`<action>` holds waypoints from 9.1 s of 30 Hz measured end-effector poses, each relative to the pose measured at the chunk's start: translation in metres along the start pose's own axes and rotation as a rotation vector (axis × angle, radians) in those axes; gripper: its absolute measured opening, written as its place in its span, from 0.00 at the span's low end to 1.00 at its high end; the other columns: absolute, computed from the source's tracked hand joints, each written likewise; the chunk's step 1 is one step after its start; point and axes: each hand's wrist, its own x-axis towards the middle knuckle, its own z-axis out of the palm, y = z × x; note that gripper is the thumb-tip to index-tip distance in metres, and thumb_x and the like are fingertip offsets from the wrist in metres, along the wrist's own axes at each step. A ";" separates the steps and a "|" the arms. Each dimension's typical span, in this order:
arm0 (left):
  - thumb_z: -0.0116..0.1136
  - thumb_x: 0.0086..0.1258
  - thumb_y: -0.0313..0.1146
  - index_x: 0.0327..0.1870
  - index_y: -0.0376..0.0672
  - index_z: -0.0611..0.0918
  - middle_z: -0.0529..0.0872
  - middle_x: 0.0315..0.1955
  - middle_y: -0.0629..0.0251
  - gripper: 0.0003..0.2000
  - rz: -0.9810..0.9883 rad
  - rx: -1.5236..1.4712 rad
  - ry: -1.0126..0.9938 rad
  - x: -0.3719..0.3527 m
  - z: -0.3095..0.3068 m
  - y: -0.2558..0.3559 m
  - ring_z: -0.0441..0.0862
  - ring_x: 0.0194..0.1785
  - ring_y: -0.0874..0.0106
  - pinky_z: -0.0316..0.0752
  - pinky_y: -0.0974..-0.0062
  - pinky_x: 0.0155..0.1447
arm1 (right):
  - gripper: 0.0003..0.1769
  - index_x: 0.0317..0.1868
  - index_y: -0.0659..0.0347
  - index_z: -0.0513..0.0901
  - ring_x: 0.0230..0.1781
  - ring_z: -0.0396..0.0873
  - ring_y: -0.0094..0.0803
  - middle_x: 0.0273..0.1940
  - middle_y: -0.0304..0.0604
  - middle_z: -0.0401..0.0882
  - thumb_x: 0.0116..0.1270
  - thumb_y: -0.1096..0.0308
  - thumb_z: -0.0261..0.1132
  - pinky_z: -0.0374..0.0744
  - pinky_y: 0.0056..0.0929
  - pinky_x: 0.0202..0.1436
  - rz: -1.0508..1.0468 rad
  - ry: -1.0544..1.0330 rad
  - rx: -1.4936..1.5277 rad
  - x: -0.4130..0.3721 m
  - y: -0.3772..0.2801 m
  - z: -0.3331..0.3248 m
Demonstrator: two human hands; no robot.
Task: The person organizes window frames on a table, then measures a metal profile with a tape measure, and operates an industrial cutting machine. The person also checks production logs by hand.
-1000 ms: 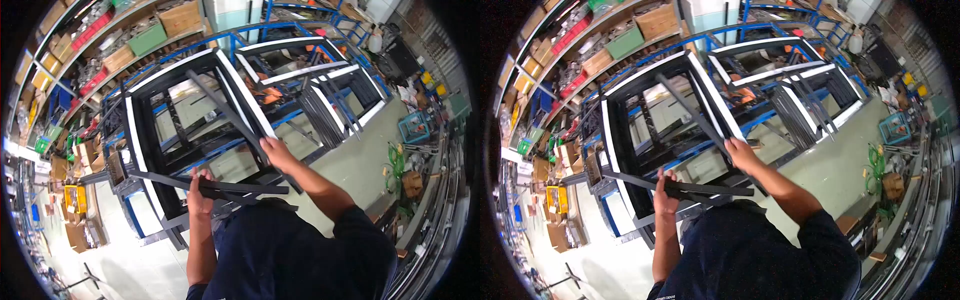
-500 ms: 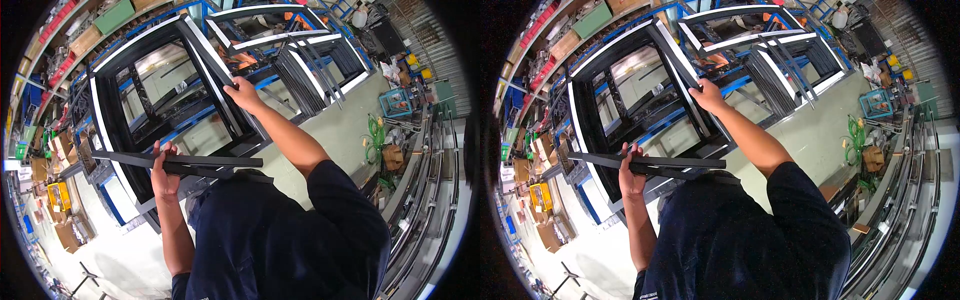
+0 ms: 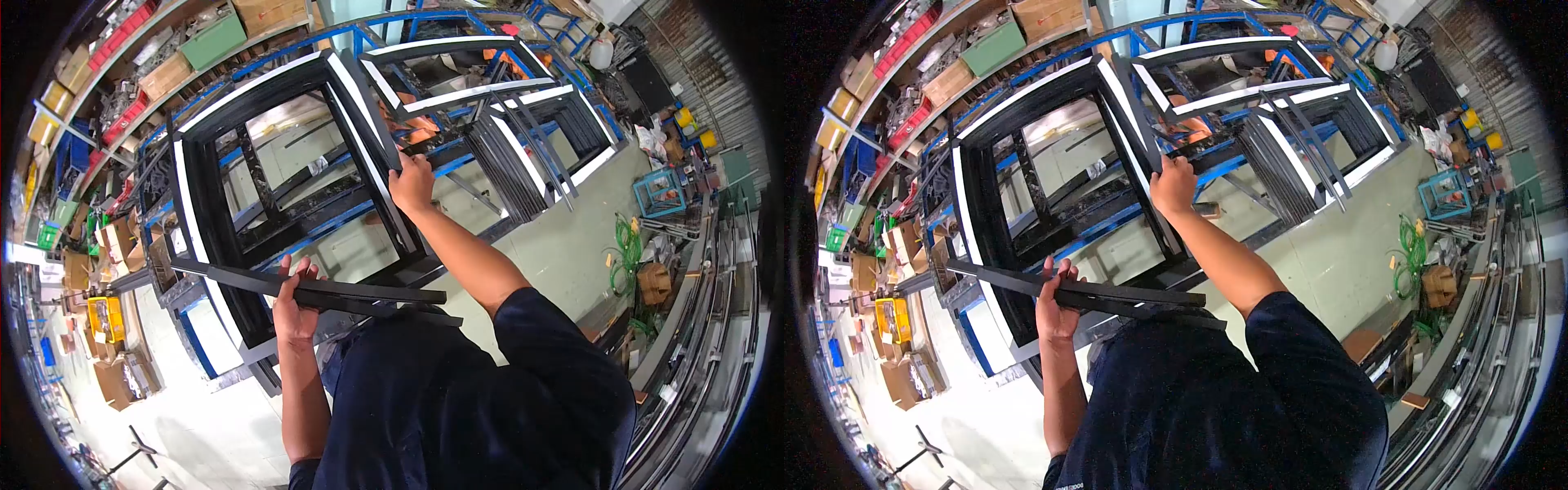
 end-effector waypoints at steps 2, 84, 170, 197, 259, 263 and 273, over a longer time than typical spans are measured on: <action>0.49 0.79 0.27 0.73 0.51 0.73 0.86 0.58 0.58 0.23 0.004 -0.003 -0.007 0.001 -0.001 0.001 0.83 0.61 0.62 0.77 0.51 0.69 | 0.25 0.59 0.57 0.85 0.56 0.79 0.52 0.51 0.49 0.79 0.61 0.65 0.76 0.78 0.54 0.55 -0.006 -0.017 -0.028 0.000 -0.002 -0.002; 0.54 0.75 0.72 0.55 0.49 0.76 0.59 0.18 0.80 0.32 0.615 -0.072 0.568 -0.100 -0.070 0.177 0.59 0.21 0.81 0.61 0.78 0.29 | 0.17 0.58 0.66 0.83 0.34 0.73 0.19 0.33 0.33 0.79 0.77 0.64 0.69 0.74 0.25 0.38 -0.140 -0.809 0.759 -0.096 -0.053 -0.085; 0.74 0.62 0.32 0.70 0.34 0.75 0.79 0.67 0.41 0.34 1.132 1.585 0.416 -0.092 0.004 -0.138 0.75 0.71 0.42 0.68 0.49 0.76 | 0.20 0.33 0.59 0.76 0.30 0.77 0.36 0.27 0.39 0.76 0.85 0.59 0.51 0.78 0.43 0.55 -1.526 -2.036 2.184 -0.111 -0.199 -0.335; 0.56 0.77 0.57 0.61 0.53 0.87 0.93 0.46 0.56 0.23 0.038 0.900 1.204 -0.429 -0.174 -0.332 0.89 0.54 0.52 0.82 0.54 0.58 | 0.12 0.57 0.67 0.78 0.30 0.78 0.21 0.33 0.37 0.81 0.77 0.76 0.65 0.79 0.23 0.35 -0.664 -2.192 0.583 -0.370 -0.103 -0.221; 0.83 0.54 0.50 0.58 0.55 0.86 0.81 0.54 0.60 0.29 0.179 0.123 2.434 -0.929 -0.672 -0.089 0.81 0.59 0.56 0.79 0.59 0.60 | 0.31 0.70 0.60 0.76 0.75 0.69 0.61 0.70 0.57 0.74 0.69 0.62 0.70 0.68 0.57 0.74 -2.466 -1.868 0.557 -1.211 -0.608 -0.130; 0.81 0.57 0.45 0.52 0.52 0.85 0.81 0.54 0.63 0.23 0.084 0.030 2.424 -0.930 -0.678 -0.081 0.81 0.59 0.60 0.79 0.60 0.61 | 0.24 0.62 0.56 0.81 0.73 0.71 0.58 0.69 0.55 0.75 0.67 0.61 0.72 0.69 0.55 0.72 -2.517 -1.791 0.468 -1.226 -0.618 -0.117; 0.70 0.55 0.28 0.52 0.42 0.82 0.81 0.53 0.55 0.20 0.093 -0.185 2.821 -0.898 -0.582 -0.137 0.80 0.58 0.53 0.78 0.58 0.62 | 0.25 0.55 0.56 0.82 0.63 0.76 0.53 0.60 0.51 0.78 0.59 0.62 0.80 0.74 0.49 0.67 -2.581 -1.798 0.496 -1.248 -0.634 -0.113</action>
